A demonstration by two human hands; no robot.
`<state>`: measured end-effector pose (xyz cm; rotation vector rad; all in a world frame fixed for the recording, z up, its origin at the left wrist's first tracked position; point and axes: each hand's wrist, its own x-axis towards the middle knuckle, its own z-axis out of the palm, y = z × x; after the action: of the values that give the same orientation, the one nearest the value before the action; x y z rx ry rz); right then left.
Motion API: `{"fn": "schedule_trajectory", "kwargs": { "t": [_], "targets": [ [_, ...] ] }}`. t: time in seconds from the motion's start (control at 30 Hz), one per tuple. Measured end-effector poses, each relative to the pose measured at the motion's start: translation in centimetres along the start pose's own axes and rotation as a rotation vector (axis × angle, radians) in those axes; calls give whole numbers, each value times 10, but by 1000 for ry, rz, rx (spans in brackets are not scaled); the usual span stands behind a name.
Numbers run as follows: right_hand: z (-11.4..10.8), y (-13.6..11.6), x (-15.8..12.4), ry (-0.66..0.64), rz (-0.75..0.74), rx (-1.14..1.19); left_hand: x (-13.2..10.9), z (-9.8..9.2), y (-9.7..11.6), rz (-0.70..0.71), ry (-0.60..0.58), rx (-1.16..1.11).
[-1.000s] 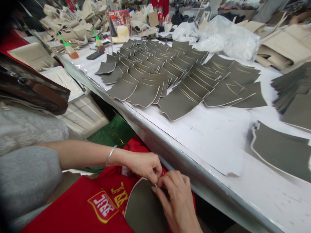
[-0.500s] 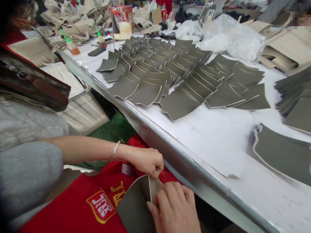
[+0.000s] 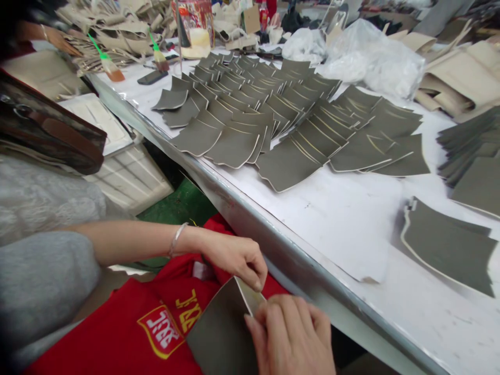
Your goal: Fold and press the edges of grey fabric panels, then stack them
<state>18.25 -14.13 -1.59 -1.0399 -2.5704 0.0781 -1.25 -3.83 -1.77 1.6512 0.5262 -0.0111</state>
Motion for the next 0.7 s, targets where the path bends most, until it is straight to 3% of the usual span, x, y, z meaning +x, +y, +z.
{"fn": "schedule_trajectory", "kwargs": {
  "t": [0.07,0.17,0.3,0.47,0.7],
  "targets": [
    [5,7,3,28,53,-6,-7,-7,-3,44,7,-102],
    [17,14,3,64,82,81,-17,-13,-3,1,21,19],
    [29,16,-3,-15,167,241,-21,-6,0,-68,71,238],
    [29,17,-7,-110,277,373,-20,3,8,-94,111,289],
    [31,18,-8,-146,329,429,-21,6,12,-131,126,280]
  ]
}}
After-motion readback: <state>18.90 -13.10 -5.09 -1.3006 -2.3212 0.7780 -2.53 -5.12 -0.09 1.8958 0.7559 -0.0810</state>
